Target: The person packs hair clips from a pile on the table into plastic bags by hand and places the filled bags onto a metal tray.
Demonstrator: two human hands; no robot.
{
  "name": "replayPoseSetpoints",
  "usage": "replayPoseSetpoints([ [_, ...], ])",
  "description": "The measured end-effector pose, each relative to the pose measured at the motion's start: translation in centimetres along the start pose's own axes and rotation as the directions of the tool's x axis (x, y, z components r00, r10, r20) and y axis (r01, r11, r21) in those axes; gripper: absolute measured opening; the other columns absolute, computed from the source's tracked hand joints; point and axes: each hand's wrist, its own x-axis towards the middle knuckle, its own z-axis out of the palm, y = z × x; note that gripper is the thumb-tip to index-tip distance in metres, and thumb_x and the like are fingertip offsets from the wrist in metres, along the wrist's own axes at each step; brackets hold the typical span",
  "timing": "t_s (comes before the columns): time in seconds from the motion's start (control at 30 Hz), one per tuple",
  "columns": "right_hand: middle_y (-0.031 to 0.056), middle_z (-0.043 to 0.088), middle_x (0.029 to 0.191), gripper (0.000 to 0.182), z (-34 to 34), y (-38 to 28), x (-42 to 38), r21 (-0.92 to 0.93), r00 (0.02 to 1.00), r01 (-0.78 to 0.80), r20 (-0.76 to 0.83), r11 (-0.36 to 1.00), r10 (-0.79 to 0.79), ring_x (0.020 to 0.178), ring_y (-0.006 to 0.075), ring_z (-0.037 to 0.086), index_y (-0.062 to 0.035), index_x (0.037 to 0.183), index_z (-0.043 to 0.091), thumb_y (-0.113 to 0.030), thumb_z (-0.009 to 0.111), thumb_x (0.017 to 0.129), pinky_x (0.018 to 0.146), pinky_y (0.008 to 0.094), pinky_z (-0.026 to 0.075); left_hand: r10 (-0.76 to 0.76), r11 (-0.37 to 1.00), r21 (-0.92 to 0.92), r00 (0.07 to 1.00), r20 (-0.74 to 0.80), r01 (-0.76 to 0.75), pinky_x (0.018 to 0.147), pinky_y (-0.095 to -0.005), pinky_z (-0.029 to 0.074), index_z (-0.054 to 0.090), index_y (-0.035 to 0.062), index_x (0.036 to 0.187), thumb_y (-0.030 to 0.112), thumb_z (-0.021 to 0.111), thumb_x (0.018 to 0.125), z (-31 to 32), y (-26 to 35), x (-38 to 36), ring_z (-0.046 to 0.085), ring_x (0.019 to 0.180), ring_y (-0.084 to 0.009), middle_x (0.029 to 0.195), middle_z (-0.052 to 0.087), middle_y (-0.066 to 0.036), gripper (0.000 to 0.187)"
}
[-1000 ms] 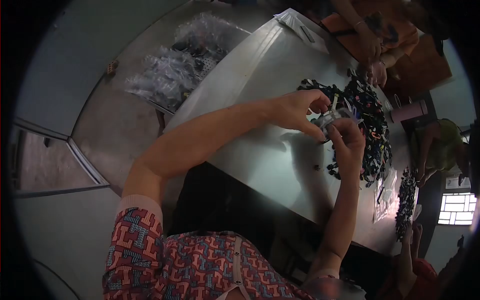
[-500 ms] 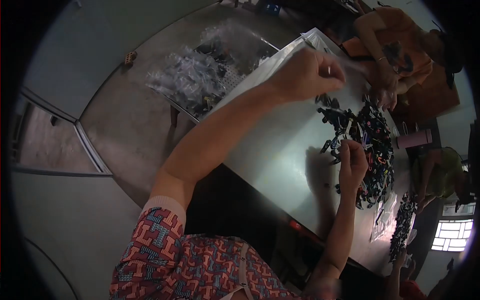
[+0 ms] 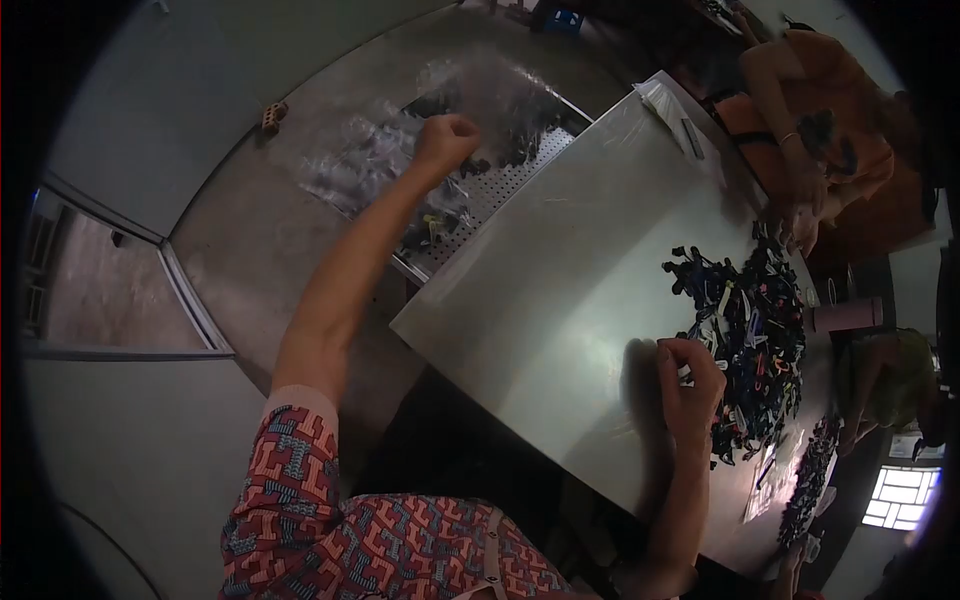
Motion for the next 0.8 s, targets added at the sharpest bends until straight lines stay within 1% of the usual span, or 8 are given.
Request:
replayPoseSetpoints([
  [0.07, 0.0099, 0.065, 0.079, 0.007, 0.0, -0.1, 0.2, -0.008, 1.0, -0.017, 0.008, 1.0, 0.017, 0.066, 0.0199, 0.063, -0.0005, 0.091, 0.066, 0.002, 0.066, 0.085, 0.061, 0.0293, 0.049, -0.154, 0.986, 0.061, 0.988, -0.031, 0.155, 0.074, -0.0345, 0.054, 0.076, 0.0088, 0.084, 0.029, 0.074, 0.07, 1.7, -3.5, 0.1, 0.071, 0.077, -0.0214, 0.079, 0.073, -0.009, 0.025],
  [0.2, 0.0101, 0.064, 0.078, 0.007, 0.0, -0.2, 0.6, -0.021, 0.999, -0.027, 0.032, 0.999, 0.028, 0.065, 0.0202, 0.062, -0.0008, 0.091, 0.066, 0.003, 0.066, 0.084, 0.06, 0.0291, 0.048, -0.15, 0.978, 0.134, 0.984, -0.098, 0.162, 0.074, -0.0373, 0.055, 0.076, 0.0109, 0.081, 0.028, 0.073, 0.068, 4.4, -7.0, 1.6, 0.071, 0.079, -0.0258, 0.08, 0.073, -0.011, 0.022],
  [0.27, 0.0101, 0.064, 0.078, 0.008, 0.0, -0.3, 0.8, -0.024, 0.999, -0.033, 0.035, 0.999, 0.034, 0.065, 0.0203, 0.062, -0.0009, 0.091, 0.066, 0.003, 0.067, 0.084, 0.059, 0.0289, 0.048, -0.199, 0.956, 0.182, 0.963, -0.179, 0.231, 0.075, -0.04, 0.055, 0.076, 0.0121, 0.079, 0.026, 0.07, 0.069, 5.0, -7.7, 2.6, 0.07, 0.08, -0.0299, 0.08, 0.073, -0.011, 0.018],
  [0.4, 0.0099, 0.064, 0.078, 0.009, 0.3, -0.6, 0.9, -0.031, 0.999, -0.021, 0.025, 0.999, 0.021, 0.065, 0.0203, 0.062, -0.0007, 0.091, 0.067, 0.004, 0.067, 0.083, 0.059, 0.0286, 0.048, -0.177, 0.941, 0.263, 0.971, -0.158, 0.214, 0.075, -0.0422, 0.055, 0.075, 0.0104, 0.082, 0.026, 0.069, 0.069, 4.8, -10.2, 3.5, 0.07, 0.082, -0.0331, 0.084, 0.072, -0.014, 0.021],
  [0.47, 0.0098, 0.064, 0.078, 0.009, 0.3, -0.5, 1.1, -0.036, 1.0, -0.012, 0.026, 0.999, 0.013, 0.066, 0.0204, 0.062, -0.0007, 0.091, 0.067, 0.004, 0.068, 0.083, 0.059, 0.0286, 0.048, -0.136, 0.813, 0.556, 0.985, -0.103, 0.171, 0.078, -0.0435, 0.055, 0.074, 0.0091, 0.087, 0.025, 0.07, 0.069, 3.9, -10.0, 3.3, 0.068, 0.089, -0.0363, 0.09, 0.071, -0.017, 0.024],
  [0.6, 0.0097, 0.064, 0.077, 0.009, 0.3, -0.6, 0.9, -0.009, 0.999, -0.044, 0.02, 0.999, 0.045, 0.066, 0.0202, 0.061, -0.0007, 0.09, 0.067, 0.004, 0.068, 0.083, 0.059, 0.0284, 0.048, -0.024, 0.816, 0.57, 0.991, -0.134, 0.097, 0.084, -0.045, 0.053, 0.074, 0.0086, 0.088, 0.027, 0.069, 0.069, 2.2, -11.0, 2.9, 0.066, 0.094, -0.0371, 0.096, 0.07, -0.018, 0.026],
  [0.67, 0.0096, 0.064, 0.077, 0.009, 0.3, -0.7, 0.9, -0.021, 0.999, -0.04, 0.011, 0.999, 0.04, 0.066, 0.0201, 0.061, -0.0007, 0.09, 0.067, 0.004, 0.067, 0.083, 0.06, 0.0283, 0.048, -0.092, 0.721, 0.675, 0.987, -0.129, 0.155, 0.089, -0.0465, 0.051, 0.074, 0.0099, 0.088, 0.028, 0.069, 0.07, 1.4, -9.9, 2.9, 0.066, 0.095, -0.0362, 0.097, 0.071, -0.017, 0.026],
  [0.8, 0.0097, 0.064, 0.077, 0.008, 0.3, -0.6, 0.9, -0.011, 0.999, -0.044, 0.012, 0.999, 0.044, 0.066, 0.0195, 0.061, -0.0007, 0.091, 0.067, 0.004, 0.067, 0.084, 0.06, 0.0281, 0.048, -0.235, 0.717, 0.633, 0.956, -0.173, 0.291, 0.09, -0.0475, 0.05, 0.075, 0.0115, 0.089, 0.028, 0.068, 0.07, 1.2, -8.5, 3.2, 0.066, 0.095, -0.0361, 0.097, 0.071, -0.015, 0.026],
])
